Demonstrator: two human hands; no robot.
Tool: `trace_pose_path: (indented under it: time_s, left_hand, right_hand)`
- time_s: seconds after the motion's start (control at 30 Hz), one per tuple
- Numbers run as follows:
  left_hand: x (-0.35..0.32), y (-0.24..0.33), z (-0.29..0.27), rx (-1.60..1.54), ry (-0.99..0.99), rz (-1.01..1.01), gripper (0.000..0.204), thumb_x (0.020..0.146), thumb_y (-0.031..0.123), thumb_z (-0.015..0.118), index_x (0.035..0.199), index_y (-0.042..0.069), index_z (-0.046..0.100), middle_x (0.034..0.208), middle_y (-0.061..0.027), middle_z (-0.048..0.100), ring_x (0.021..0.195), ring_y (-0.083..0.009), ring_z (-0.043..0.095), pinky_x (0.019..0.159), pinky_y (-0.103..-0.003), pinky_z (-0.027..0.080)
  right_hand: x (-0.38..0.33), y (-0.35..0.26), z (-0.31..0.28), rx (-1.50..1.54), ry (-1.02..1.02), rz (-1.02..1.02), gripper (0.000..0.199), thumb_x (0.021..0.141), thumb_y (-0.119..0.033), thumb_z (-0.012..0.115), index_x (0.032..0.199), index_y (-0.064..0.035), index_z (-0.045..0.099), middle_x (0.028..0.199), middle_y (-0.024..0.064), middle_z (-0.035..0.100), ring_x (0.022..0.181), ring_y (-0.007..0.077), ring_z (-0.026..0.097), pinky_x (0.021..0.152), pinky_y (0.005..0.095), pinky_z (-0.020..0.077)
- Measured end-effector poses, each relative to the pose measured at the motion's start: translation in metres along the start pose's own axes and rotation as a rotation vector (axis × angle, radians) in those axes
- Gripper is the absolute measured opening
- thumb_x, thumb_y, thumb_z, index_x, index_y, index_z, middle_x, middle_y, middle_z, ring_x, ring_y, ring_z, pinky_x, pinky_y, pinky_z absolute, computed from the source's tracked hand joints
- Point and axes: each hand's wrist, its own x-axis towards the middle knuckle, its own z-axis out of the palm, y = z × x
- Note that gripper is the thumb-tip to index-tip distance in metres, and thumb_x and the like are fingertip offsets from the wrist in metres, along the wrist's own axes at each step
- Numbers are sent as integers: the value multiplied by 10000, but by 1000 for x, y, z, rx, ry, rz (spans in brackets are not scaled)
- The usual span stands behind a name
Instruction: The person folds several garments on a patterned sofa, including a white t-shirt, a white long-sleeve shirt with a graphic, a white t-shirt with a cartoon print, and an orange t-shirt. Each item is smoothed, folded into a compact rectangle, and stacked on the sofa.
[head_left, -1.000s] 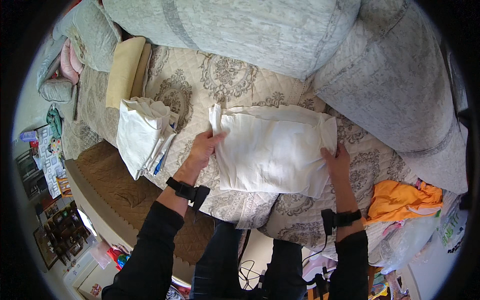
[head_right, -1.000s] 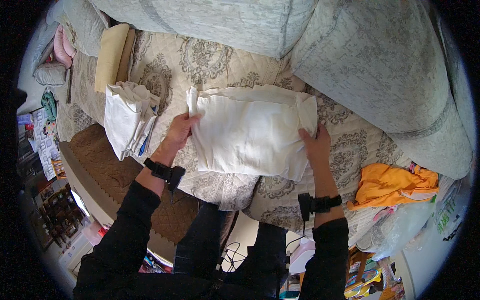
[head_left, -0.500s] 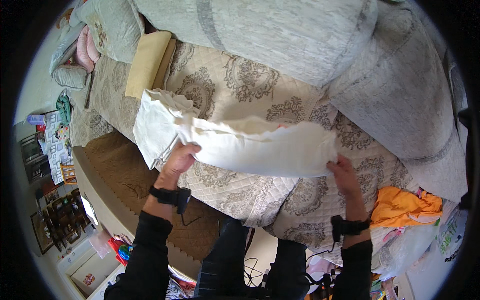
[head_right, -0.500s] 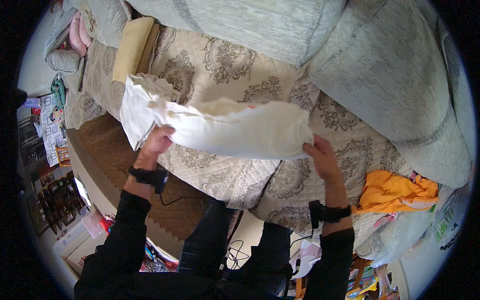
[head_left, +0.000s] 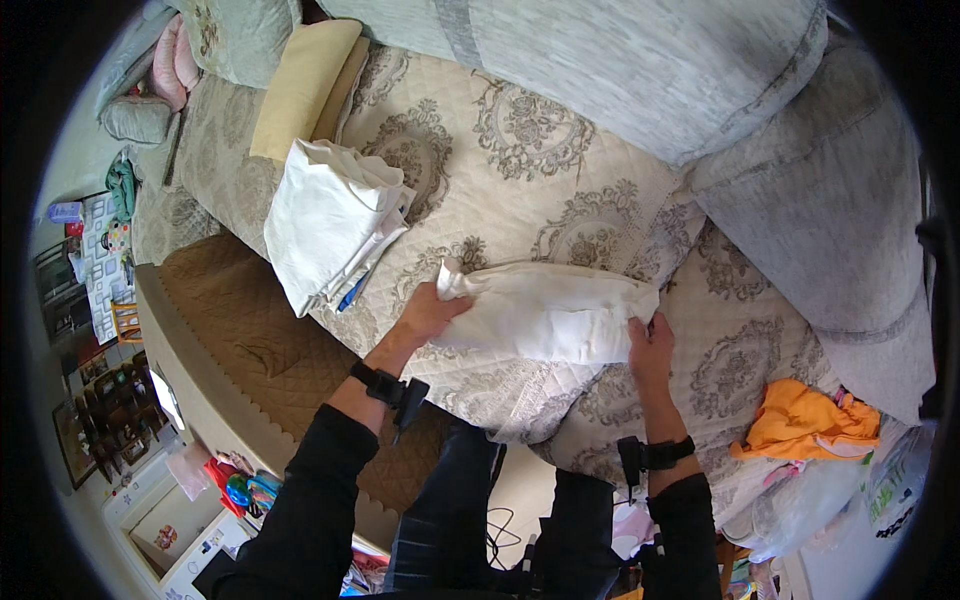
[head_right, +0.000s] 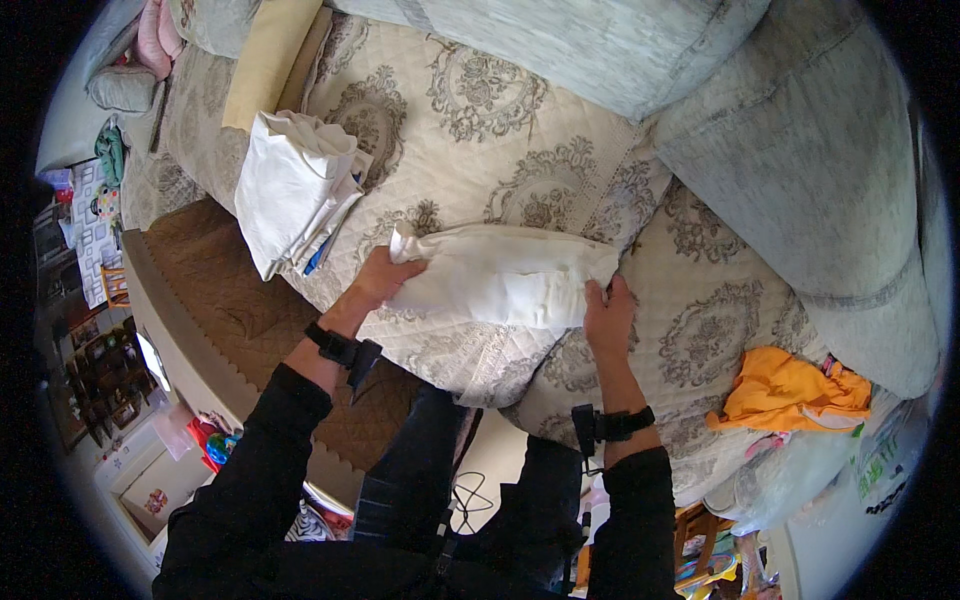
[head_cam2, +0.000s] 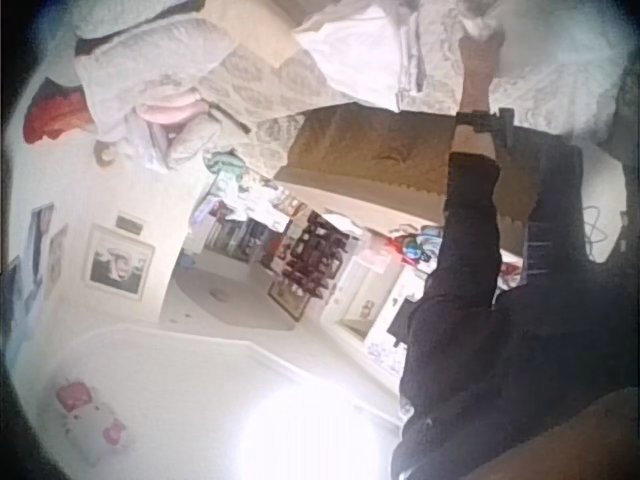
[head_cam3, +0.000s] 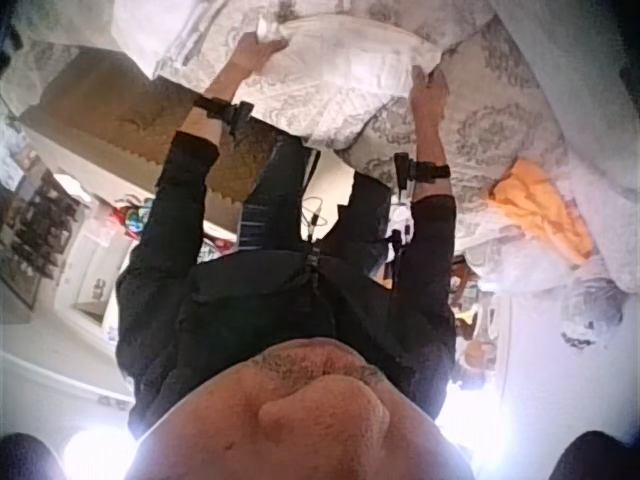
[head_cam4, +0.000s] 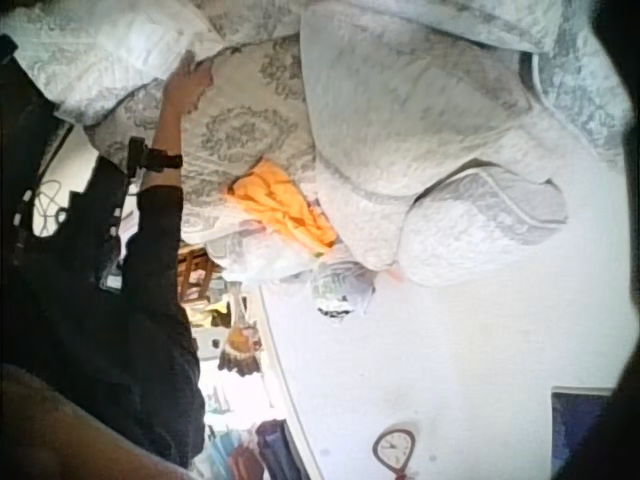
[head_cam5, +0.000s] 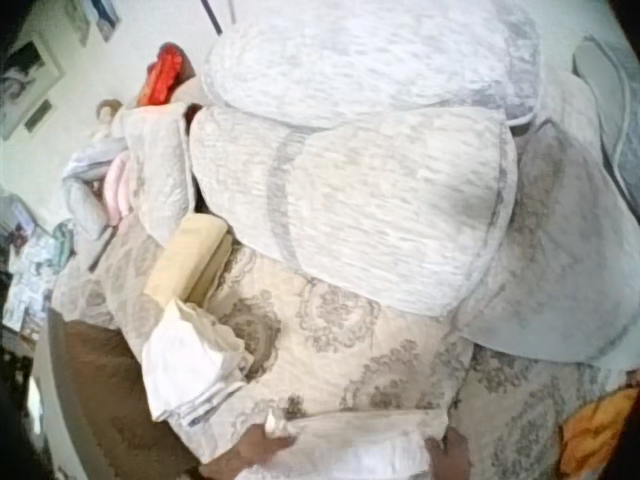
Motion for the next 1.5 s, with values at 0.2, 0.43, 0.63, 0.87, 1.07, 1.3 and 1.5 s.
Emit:
trace_pose_path:
  time_s: [0.2,0.43,0.63,0.87,1.07,1.3,1.5]
  left_hand:
    - [-12,-52,-37,-212,96,-65,327,783,236,720,975,-18,647,887,-87,653,789,-174,615,699,-308,493]
    - [-41,-28,-33,-457,-132,-94,315,825,101,668,1088,-47,580,989,-108,640,884,-200,623,766,-328,507]
    - [-118,60,-18,-200,-507,206,475,851,224,625,1223,-33,483,1034,-105,613,862,-186,610,760,-301,519]
    - [-79,83,60,91,57,476,391,739,115,733,1088,8,594,879,-68,601,720,-148,548,635,-277,478]
    - [-18,64,85,-134,67,200,791,609,332,824,1199,-42,453,977,-214,620,884,-286,632,747,-366,517]
    - [-32,86,93,209,201,265,864,627,360,806,1260,-28,365,1041,-246,595,968,-369,603,810,-425,496]
    - [-3,83,65,328,25,877,330,702,120,689,1000,11,602,887,-153,602,895,-349,548,829,-445,428]
  right_hand:
    - [-41,-49,69,-541,103,-721,607,730,-223,704,1242,-1,464,1341,241,388,1268,405,337,1030,495,279]
    - [-34,-55,143,-678,-264,-836,679,745,-248,667,1315,4,395,1397,255,296,1303,410,280,1063,505,218]
    - [-71,-89,70,250,-545,-289,714,725,-198,692,1333,-3,373,1276,181,450,1155,288,475,982,396,369]
    - [-18,-38,1,197,-314,-58,448,742,-174,702,1094,57,550,947,115,634,818,205,597,732,318,485]
    - [-9,-27,21,-83,89,-211,516,758,-164,654,1204,27,475,938,169,599,833,316,594,733,385,477]
    - [-34,-56,29,-338,256,-477,483,744,-182,672,1150,16,502,995,192,548,916,373,538,779,439,445]
    - [-51,-38,31,-495,41,-582,233,753,-149,661,944,-25,612,768,123,569,725,298,573,665,400,463]
